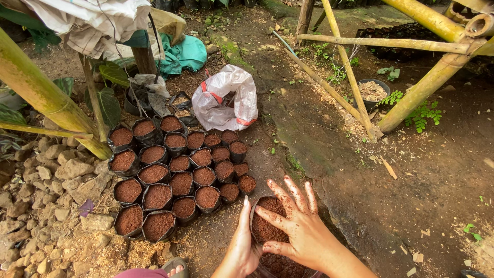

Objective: The person sits on the ground and fills black plastic nursery polybags with potting soil from a large container, pressing and leveling the soil in each bag by hand. Filled bags are arranged in rows on the ground next to a soil sack, and the person repeats the filling process for additional bags.

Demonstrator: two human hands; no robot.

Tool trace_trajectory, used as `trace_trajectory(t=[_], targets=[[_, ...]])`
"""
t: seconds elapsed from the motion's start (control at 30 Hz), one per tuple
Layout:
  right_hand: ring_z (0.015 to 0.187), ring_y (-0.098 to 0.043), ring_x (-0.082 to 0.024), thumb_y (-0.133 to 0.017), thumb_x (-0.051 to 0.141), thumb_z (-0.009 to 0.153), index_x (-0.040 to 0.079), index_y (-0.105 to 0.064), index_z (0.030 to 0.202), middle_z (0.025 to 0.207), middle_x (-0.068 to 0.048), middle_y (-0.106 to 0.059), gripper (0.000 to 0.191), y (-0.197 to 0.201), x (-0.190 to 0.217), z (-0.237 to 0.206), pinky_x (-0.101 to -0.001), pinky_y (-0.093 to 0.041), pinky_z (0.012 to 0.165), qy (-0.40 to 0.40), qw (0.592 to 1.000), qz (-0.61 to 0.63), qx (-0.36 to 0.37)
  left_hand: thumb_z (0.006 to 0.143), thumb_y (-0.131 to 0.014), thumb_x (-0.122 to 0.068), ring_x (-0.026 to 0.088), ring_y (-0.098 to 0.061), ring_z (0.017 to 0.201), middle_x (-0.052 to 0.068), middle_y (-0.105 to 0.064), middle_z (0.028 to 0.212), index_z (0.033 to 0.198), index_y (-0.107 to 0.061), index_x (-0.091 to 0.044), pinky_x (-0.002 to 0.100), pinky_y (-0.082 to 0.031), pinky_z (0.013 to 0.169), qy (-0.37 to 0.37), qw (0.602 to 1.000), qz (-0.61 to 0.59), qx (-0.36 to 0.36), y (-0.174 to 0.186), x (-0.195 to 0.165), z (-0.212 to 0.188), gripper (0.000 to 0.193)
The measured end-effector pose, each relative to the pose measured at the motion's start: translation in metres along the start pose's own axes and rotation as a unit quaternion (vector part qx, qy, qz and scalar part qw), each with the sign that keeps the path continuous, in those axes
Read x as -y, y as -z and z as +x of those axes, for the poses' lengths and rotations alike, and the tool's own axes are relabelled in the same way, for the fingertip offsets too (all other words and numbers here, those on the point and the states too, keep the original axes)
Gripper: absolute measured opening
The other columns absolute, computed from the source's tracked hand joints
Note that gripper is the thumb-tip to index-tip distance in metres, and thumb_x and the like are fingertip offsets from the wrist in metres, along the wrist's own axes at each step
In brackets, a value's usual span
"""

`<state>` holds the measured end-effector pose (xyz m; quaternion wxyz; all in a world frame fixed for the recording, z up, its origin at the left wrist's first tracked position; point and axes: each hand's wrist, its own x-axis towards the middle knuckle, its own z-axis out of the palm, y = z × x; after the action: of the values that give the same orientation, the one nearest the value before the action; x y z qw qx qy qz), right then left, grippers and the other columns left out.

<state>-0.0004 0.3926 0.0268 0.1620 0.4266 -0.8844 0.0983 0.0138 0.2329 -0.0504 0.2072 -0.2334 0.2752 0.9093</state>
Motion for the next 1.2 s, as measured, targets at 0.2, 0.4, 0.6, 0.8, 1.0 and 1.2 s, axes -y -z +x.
trace_trajectory(t=[0.2,0.4,0.6,0.8,1.0,1.2], targets=[[0.152,-0.011,-0.042,-0.057,0.068,0.088,0.029,-0.053,0.148,0.164,-0.014,-0.024,0.071,0.005,-0.009,-0.007,-0.0622,0.000,0.118,-0.050,0.998,-0.034,-0.005,0.087,-0.043,-0.076,0.030,-0.070,0.117,0.008,-0.071,0.131,0.140,-0.056,-0.024,0.062,-0.055,0.090,0.025,0.999,0.005,-0.019,-0.006,-0.001,-0.002,0.076],[0.152,-0.014,-0.041,-0.056,0.066,0.090,0.025,-0.054,0.147,0.164,-0.015,-0.027,0.070,0.001,-0.011,-0.012,-0.0604,-0.002,0.119,-0.062,0.998,-0.033,-0.005,0.087,-0.041,-0.071,0.032,-0.069,0.120,0.010,-0.071,0.134,0.141,-0.057,-0.021,0.068,-0.052,0.095,-0.004,1.000,-0.011,0.009,-0.004,0.001,-0.001,0.076],[0.143,-0.041,-0.037,-0.063,0.045,0.091,0.014,-0.073,0.108,0.141,-0.014,-0.058,0.037,0.006,-0.022,-0.014,-0.0522,-0.030,0.116,-0.225,0.964,0.138,-0.029,0.091,-0.040,-0.075,0.032,-0.070,0.120,0.011,-0.071,0.133,0.142,-0.054,-0.021,0.063,-0.054,0.095,-0.020,0.999,-0.040,-0.006,-0.005,0.002,0.000,0.076],[0.112,-0.065,-0.029,-0.069,0.037,0.086,0.007,-0.064,0.080,0.098,-0.011,-0.070,0.032,0.000,-0.025,-0.017,-0.0429,-0.049,0.102,-0.350,0.916,0.168,0.101,0.091,-0.039,-0.070,0.033,-0.072,0.117,0.015,-0.072,0.131,0.142,-0.054,-0.018,0.057,-0.058,0.096,-0.065,0.997,-0.037,-0.012,-0.005,-0.001,-0.003,0.075],[0.109,-0.061,-0.033,-0.072,0.022,0.079,0.004,-0.063,0.073,0.097,-0.010,-0.069,0.021,0.001,-0.039,-0.017,-0.0503,-0.044,0.099,-0.266,0.957,0.115,0.005,0.091,-0.036,-0.072,0.033,-0.071,0.120,0.016,-0.072,0.129,0.140,-0.056,-0.010,0.052,-0.062,0.093,-0.023,0.997,0.054,0.040,-0.003,0.001,-0.002,0.081],[0.115,-0.060,-0.031,-0.071,0.024,0.080,0.007,-0.067,0.080,0.103,-0.007,-0.070,0.017,0.015,-0.038,-0.011,-0.0510,-0.036,0.110,-0.262,0.959,0.105,-0.017,0.090,-0.038,-0.073,0.035,-0.073,0.120,0.019,-0.073,0.128,0.137,-0.053,-0.009,0.057,-0.063,0.091,0.039,0.997,0.062,0.000,0.000,0.003,0.001,0.080]])
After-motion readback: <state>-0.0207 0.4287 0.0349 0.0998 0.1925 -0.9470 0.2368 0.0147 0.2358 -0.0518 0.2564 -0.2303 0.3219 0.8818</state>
